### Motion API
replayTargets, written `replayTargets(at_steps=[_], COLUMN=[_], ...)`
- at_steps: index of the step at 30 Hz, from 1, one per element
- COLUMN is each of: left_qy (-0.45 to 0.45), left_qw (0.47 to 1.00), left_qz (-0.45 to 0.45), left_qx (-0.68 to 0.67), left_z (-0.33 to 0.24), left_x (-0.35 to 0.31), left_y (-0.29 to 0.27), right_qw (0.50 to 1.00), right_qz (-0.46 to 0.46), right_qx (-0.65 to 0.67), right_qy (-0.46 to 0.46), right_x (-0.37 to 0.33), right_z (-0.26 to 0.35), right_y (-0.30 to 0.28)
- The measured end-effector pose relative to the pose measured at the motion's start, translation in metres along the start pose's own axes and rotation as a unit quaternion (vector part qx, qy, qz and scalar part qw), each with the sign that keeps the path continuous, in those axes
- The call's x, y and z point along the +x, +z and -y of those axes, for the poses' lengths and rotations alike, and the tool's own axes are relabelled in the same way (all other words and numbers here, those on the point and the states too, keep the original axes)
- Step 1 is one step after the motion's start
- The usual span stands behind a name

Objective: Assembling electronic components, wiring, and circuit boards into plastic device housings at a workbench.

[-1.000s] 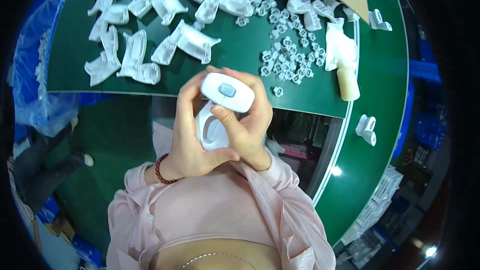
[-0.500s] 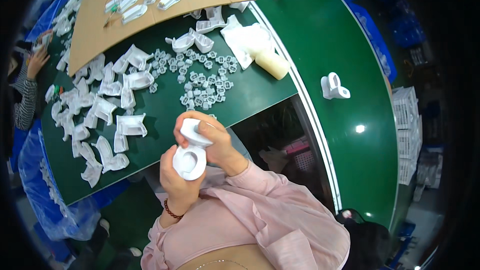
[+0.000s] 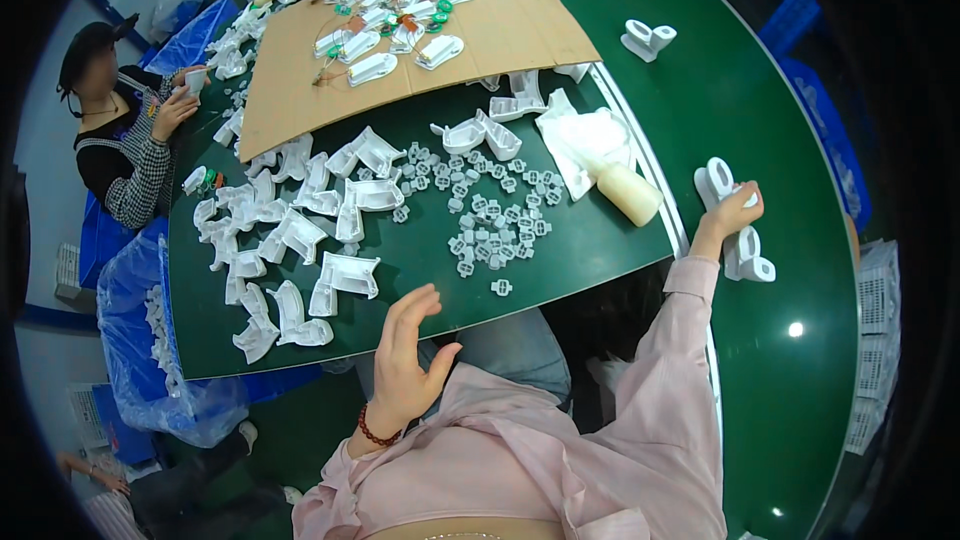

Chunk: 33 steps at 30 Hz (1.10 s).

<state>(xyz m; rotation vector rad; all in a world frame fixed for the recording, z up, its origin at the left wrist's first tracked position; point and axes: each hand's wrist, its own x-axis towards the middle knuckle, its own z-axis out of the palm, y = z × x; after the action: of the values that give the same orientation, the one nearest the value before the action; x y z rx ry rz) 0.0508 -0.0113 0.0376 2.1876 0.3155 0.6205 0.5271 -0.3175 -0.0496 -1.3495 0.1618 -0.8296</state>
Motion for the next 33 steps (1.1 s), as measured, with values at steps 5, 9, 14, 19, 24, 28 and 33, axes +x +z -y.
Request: replayTargets(at_steps=[5,9,14,19,24,28,33], left_qy=[-0.011,-0.053,-0.026,-0.033,-0.074,-0.043,0.050], left_qw=[1.000,0.998,0.999,0.999,0.996,0.991,0.961], left_qz=[0.007,-0.007,-0.010,-0.025,-0.037,-0.035,0.001], left_qx=[0.004,-0.021,-0.037,-0.004,0.041,0.121,0.271], left_z=[0.005,0.007,0.003,0.009,0.024,0.038,0.076], left_x=[-0.003,-0.001,0.017,0.008,-0.009,0.020,0.100], left_y=[-0.011,-0.023,-0.034,-0.051,-0.076,-0.095,-0.096], right_qw=[0.960,0.889,0.859,0.755,0.684,0.644,0.610], right_qz=[-0.027,0.059,0.369,0.544,0.576,0.628,0.678], right_qx=[-0.242,-0.278,-0.088,-0.108,-0.156,-0.148,-0.199], right_qy=[-0.141,-0.359,-0.343,-0.350,-0.420,-0.412,-0.360], right_x=[-0.018,-0.118,-0.225,-0.286,-0.279,-0.264,-0.259], right_z=[0.038,0.167,0.207,0.161,0.134,0.119,0.133], right_y=[-0.001,0.078,0.196,0.282,0.313,0.325,0.329])
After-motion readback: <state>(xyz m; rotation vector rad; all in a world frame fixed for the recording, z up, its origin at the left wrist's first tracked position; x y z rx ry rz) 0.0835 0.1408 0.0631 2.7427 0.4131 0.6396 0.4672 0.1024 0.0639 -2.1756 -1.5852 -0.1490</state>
